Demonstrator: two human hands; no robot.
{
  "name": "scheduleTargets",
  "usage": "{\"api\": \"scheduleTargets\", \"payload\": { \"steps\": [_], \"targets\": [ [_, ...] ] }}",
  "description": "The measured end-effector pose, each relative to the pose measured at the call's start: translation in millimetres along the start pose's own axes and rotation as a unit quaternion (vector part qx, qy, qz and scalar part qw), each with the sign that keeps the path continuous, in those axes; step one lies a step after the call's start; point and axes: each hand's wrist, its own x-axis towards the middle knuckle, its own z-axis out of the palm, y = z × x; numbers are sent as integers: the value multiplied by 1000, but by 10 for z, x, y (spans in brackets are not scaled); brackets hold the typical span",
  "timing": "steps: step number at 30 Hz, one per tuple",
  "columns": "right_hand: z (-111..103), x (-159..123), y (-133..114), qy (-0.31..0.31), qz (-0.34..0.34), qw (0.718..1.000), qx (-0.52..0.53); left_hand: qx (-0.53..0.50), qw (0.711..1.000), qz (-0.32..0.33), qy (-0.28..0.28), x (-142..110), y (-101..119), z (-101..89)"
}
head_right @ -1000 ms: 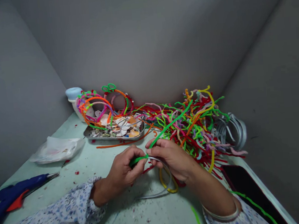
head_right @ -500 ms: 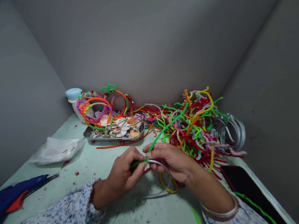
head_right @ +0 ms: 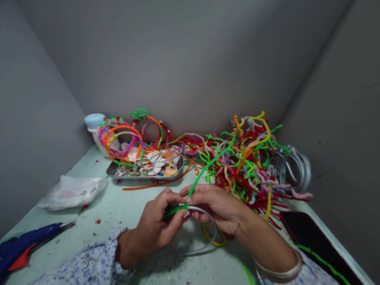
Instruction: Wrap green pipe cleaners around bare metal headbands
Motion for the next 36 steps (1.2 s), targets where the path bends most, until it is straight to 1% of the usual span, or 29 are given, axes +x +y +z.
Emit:
{"api": "scheduleTargets", "payload": {
  "steps": [7,10,13,15,18,22,25,27,30,33,36],
  "targets": [
    [15,13,-4,17,1,1000,7,38,999,25,-5,12,-1,-15],
    [23,11,-5,24,6,1000,18,40,999,26,-7,13,-8,-15],
    [14,6,-4,16,-1,1000,19,37,999,18,-16,18,-6,-21],
    [-3,5,-2,10,-9,1000,11,36,999,14,-14,24,-3,-26],
    [-24,2,-8,19,-14,1000,-4,41,999,9,-8,40,-1,-37],
    [-26,-20,-47,31,-37,996,-77,55,998,-17,7,81,0,-62],
    [-20,-44,-75,60,-77,983,-157,54,997,-39,25,116,-11,-79],
    [-20,-57,-80,84,-112,968,-208,46,997,-54,34,133,-24,-86],
    [-20,-71,-66,93,-164,942,-276,33,995,-81,46,149,-36,-91],
    [-7,-80,-52,100,-201,924,-309,27,993,-100,60,157,-30,-90],
    [21,-90,-54,104,-223,915,-319,25,992,-101,70,158,-17,-86]
  ]
}}
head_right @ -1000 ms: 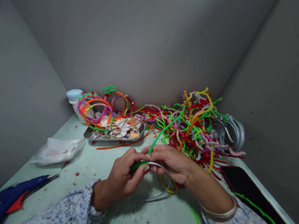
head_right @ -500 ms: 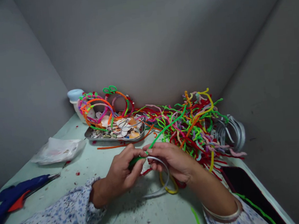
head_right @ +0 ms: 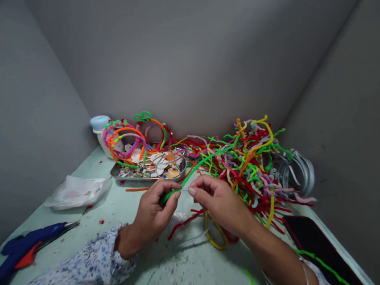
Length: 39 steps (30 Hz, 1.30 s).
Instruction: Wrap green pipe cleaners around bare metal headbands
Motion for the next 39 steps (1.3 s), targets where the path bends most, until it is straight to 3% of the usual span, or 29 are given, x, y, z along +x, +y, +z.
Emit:
{"api": "scheduleTargets", "payload": {
  "steps": [18,30,39],
  "targets": [
    [64,-21,58,69,-73,992,-81,-15,999,-17,-24,13,27,-8],
    [53,-9,55,73,-80,987,-116,-74,988,-118,-65,60,39,-13],
    [27,28,140,68,-98,985,-124,-187,951,-211,-125,171,57,-70]
  ]
}}
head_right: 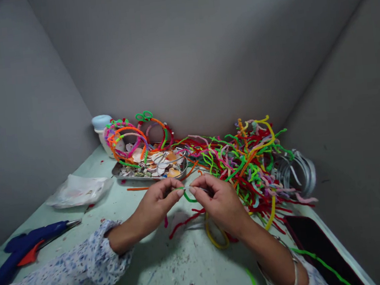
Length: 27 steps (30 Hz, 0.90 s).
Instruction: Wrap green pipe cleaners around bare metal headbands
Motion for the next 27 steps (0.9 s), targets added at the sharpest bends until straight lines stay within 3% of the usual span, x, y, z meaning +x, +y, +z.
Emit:
{"api": "scheduleTargets", "payload": {
  "steps": [7,15,19,22,24,27],
  "targets": [
    [10,24,37,4,-9,1000,-19,-60,994,-78,-50,51,2,-40],
    [22,35,56,8,-27,999,-47,-20,999,-41,-11,19,-29,-20],
    [26,35,31,57,-108,986,-115,-35,997,-62,28,53,-88,-16],
    [50,-13,-37,152,-233,941,-194,-68,993,-81,57,82,-123,-19],
    [89,-60,-71,152,-264,931,-202,-90,990,-90,68,95,-139,-26],
    [168,-108,-52,108,-231,941,-224,-127,984,-99,80,108,-161,-37]
  ]
}}
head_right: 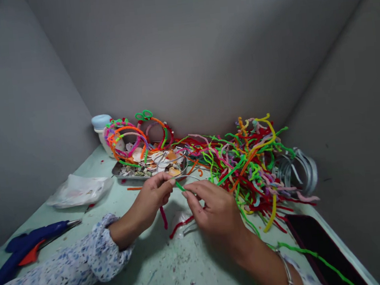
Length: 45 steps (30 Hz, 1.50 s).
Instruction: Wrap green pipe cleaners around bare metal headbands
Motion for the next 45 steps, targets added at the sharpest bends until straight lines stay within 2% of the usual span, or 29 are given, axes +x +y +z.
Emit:
{"api": "scheduleTargets", "payload": {
  "steps": [4,8,14,18,24,31,41,45],
  "targets": [
    [102,-58,55,-62,57,995,-58,-39,999,-12,2,12,-9,-12],
    [127,-58,80,-123,95,985,-73,-81,996,-18,-10,13,15,-15],
    [84,4,23,-168,123,978,-9,-174,983,-60,-25,-5,98,-4],
    [66,23,4,-191,160,967,43,-204,977,-63,-29,-7,114,-4],
    [34,36,-11,-216,195,950,114,-162,985,-46,-24,18,63,-12],
    [-50,96,-75,-229,220,936,151,-110,994,-19,-8,51,-10,-26],
    [-88,111,-92,-231,203,940,145,-74,997,5,-19,39,-27,-25],
    [-74,99,-73,-233,188,946,128,-17,1000,27,-1,31,-29,-21]
  ]
}}
